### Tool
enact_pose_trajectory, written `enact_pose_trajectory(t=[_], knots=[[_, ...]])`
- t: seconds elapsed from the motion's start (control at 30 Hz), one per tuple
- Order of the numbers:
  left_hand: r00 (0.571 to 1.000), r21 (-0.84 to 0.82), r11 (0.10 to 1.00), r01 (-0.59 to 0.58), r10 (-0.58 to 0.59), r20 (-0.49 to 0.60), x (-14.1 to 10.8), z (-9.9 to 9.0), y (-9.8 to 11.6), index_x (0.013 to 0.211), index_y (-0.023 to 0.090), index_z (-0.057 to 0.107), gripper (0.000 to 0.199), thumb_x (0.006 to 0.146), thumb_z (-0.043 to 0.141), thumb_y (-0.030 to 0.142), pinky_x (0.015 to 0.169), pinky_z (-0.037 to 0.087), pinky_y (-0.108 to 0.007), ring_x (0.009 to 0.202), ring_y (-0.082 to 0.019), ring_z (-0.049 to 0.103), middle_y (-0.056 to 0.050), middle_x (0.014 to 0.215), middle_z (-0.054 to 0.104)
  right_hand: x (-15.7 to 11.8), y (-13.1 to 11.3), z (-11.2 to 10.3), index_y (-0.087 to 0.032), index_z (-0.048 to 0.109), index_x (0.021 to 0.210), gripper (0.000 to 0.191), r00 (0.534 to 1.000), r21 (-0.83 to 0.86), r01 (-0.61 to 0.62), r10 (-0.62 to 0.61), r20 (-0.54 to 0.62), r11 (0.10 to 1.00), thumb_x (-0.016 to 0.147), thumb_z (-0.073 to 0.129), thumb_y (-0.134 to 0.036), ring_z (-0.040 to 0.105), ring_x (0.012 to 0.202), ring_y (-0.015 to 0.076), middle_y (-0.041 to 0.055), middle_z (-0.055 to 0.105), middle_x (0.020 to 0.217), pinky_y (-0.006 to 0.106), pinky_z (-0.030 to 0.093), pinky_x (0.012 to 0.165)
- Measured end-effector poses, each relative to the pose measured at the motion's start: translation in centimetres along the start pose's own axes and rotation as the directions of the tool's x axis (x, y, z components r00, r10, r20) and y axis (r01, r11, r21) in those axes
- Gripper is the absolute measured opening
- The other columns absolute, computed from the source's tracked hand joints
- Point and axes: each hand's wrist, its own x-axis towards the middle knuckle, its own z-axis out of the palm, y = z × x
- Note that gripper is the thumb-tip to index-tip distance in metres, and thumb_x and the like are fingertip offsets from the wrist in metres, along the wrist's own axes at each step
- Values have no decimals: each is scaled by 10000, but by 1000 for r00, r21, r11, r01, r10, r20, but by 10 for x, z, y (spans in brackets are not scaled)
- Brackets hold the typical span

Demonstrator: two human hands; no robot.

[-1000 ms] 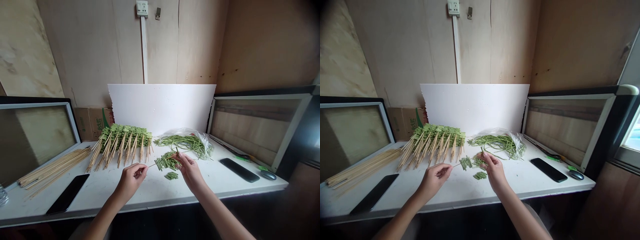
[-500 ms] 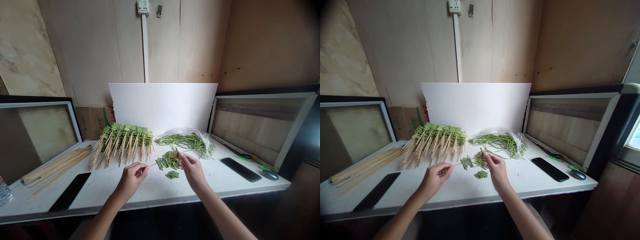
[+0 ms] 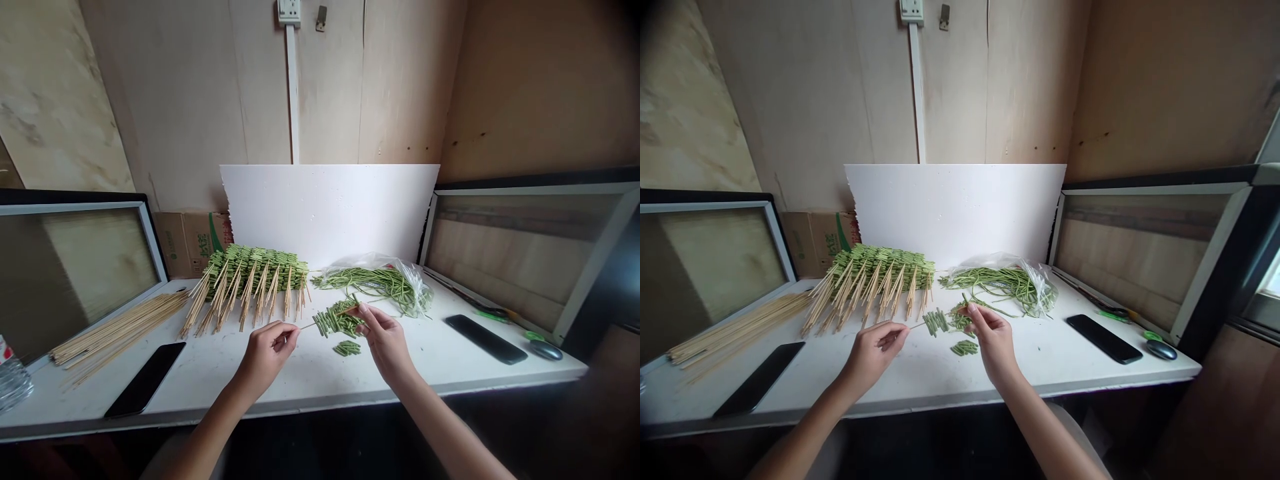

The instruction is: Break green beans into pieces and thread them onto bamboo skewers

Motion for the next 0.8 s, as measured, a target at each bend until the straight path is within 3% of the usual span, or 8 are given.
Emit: enact_pose_trajectory(t=[0.1,0.27,0.43,0.6,0.8], knots=[[1000,16,1000,-19,19,5,0,1,0,920,170,733,212,1001,572,281,616,456,-240,682,-148,596,-54,797,691,2,-2,0,-249,828,913,328,1000,16,-7,7,-15,1000,739,861,-525,685,981,292,85,792,1015,348,496,705],[997,73,995,-74,74,-1,0,0,4,902,181,726,203,1002,565,254,598,414,-242,638,-136,541,-39,762,670,2,0,-2,-246,826,920,305,1000,-33,15,-16,-22,999,759,853,-504,681,900,262,86,793,1044,354,504,710],[993,115,987,-113,114,-6,1,-3,8,906,188,717,203,1007,550,245,603,392,-254,618,-136,495,-26,731,631,-4,3,2,-267,827,921,295,998,-48,43,-46,-53,998,772,835,-522,685,1013,297,87,790,1080,374,528,750],[992,92,988,-125,125,3,0,1,12,917,186,724,217,1014,542,253,607,401,-255,623,-141,509,-26,718,614,-13,7,11,-259,821,894,291,991,-77,78,-85,-102,994,779,829,-526,689,943,280,73,794,1004,377,539,745],[993,68,990,-121,121,1,0,5,19,923,179,736,215,1010,551,247,593,421,-252,623,-138,528,-36,735,645,-25,17,21,-226,819,860,290,994,-105,32,-43,-100,994,762,853,-497,669,776,225,52,765,843,366,555,723]])
